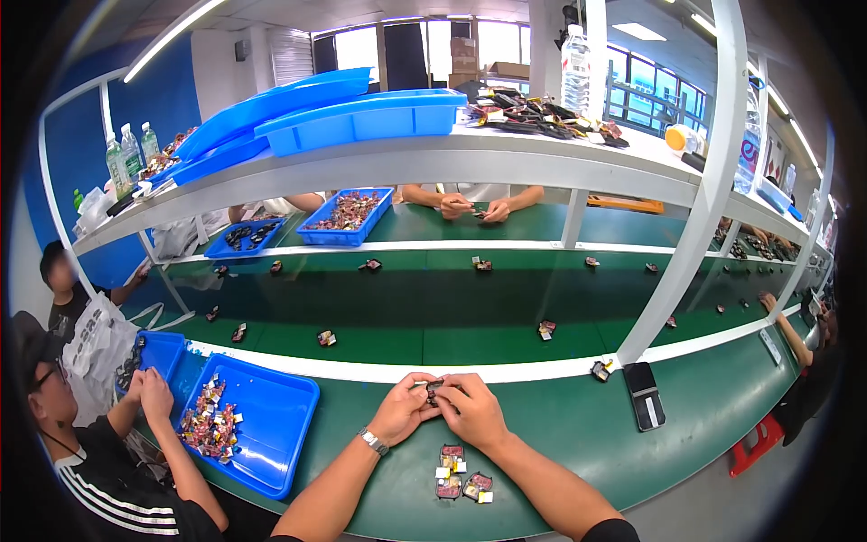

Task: Sorting small decorative or manufacturing components on a production line conveyor belt.

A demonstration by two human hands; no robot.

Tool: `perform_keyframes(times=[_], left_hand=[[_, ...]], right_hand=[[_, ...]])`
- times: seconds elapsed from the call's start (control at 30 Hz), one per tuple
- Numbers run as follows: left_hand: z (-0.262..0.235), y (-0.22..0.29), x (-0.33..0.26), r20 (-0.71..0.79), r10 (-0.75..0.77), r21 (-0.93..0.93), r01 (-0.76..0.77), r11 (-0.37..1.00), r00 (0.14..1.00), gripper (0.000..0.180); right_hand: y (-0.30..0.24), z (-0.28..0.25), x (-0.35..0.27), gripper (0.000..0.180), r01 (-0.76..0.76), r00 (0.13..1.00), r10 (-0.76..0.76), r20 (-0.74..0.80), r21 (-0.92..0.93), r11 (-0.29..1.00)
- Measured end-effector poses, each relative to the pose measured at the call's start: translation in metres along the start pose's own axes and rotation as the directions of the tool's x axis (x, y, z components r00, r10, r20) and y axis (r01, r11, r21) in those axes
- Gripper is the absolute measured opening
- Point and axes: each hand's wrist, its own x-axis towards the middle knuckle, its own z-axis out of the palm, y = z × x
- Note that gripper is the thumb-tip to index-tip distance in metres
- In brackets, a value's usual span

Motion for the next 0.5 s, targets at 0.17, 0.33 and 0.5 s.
perform_keyframes(times=[0.17,0.33,0.5], left_hand=[[0.0005,0.0015,-0.0005,0.005,0.004,0.019,-0.004,1.000,1.000,0.025],[0.0018,0.0019,-0.0009,0.001,0.009,0.028,-0.009,1.000,1.000,0.025],[0.0036,-0.0005,-0.0002,-0.009,-0.012,0.080,0.013,0.997,1.000,0.024]], right_hand=[[-0.0020,0.0005,0.0028,0.016,0.021,1.000,-0.022,-0.008,-0.087,0.996],[-0.0024,0.0039,0.0035,0.015,0.004,1.000,-0.006,-0.021,-0.083,0.997],[-0.0039,0.0037,0.0042,0.013,-0.028,0.999,0.026,-0.022,-0.083,0.996]])
